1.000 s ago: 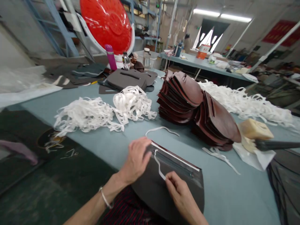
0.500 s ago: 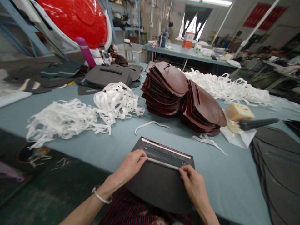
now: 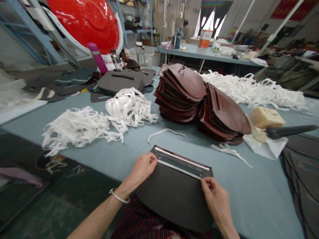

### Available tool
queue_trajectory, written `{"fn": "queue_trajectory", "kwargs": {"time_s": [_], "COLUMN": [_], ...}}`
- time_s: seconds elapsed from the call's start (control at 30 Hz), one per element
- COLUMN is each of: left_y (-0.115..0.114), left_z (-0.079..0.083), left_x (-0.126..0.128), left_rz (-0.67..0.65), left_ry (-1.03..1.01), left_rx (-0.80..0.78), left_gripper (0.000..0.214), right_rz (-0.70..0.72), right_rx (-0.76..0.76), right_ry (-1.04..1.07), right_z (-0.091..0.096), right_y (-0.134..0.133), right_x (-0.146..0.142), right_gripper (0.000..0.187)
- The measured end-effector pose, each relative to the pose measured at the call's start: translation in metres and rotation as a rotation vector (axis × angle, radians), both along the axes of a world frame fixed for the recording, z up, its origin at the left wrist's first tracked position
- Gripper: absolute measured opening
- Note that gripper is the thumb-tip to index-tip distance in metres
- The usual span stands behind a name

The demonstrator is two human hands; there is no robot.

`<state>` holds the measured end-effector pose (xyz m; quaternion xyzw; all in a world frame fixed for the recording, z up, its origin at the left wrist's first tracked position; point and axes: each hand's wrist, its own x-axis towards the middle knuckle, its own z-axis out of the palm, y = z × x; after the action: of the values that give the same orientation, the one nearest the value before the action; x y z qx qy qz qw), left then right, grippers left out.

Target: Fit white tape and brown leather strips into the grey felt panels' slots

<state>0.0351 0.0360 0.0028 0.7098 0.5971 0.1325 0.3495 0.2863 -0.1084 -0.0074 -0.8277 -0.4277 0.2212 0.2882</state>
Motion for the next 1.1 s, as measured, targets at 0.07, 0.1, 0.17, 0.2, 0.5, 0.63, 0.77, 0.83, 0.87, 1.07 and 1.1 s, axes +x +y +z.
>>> {"fn": "queue_trajectory", "kwargs": {"time_s": [0.07,0.1,0.17,0.2,0.5,0.63,0.77,0.83,0.87,1.07,1.1], "left_y": [0.001,0.001,0.001,0.001,0.001,-0.005,-0.018,-0.027,-0.031,-0.047,-0.049], "left_z": [-0.001,-0.001,-0.002,-0.003,-0.004,-0.007,-0.017,-0.022,-0.024,-0.029,-0.029], "left_x": [0.001,0.001,0.002,0.002,0.005,0.007,0.012,0.013,0.013,-0.001,-0.003], "left_rz": [0.002,0.004,0.011,0.013,0.028,0.020,-0.032,-0.111,-0.142,-0.358,-0.397], "left_ry": [0.014,0.022,0.039,0.047,0.125,0.151,0.113,0.124,0.140,0.260,0.299], "left_rx": [-0.003,-0.003,-0.002,-0.002,0.030,0.088,0.397,0.547,0.593,0.665,0.667], "left_gripper": [0.015,0.015,0.014,0.013,0.014,0.015,0.010,0.015,0.019,0.049,0.055], "right_rz": [-0.001,-0.005,-0.016,-0.021,-0.032,-0.030,-0.048,-0.068,-0.081,-0.121,-0.120], "right_rx": [-0.004,-0.011,-0.030,-0.039,-0.071,-0.071,-0.054,-0.052,-0.052,-0.042,-0.049], "right_ry": [0.002,0.004,0.015,0.021,0.030,0.005,-0.016,-0.022,-0.025,-0.008,-0.007], "right_z": [0.000,0.000,0.000,0.001,-0.005,-0.005,0.000,0.002,0.004,0.008,0.008], "right_y": [0.000,0.000,0.000,0.000,0.003,0.004,0.004,0.005,0.005,0.007,0.007], "right_x": [0.000,0.000,0.000,0.000,0.004,0.005,0.004,0.002,0.002,0.000,0.000], "right_gripper": [0.036,0.036,0.036,0.036,0.035,0.029,0.024,0.022,0.022,0.019,0.018]}}
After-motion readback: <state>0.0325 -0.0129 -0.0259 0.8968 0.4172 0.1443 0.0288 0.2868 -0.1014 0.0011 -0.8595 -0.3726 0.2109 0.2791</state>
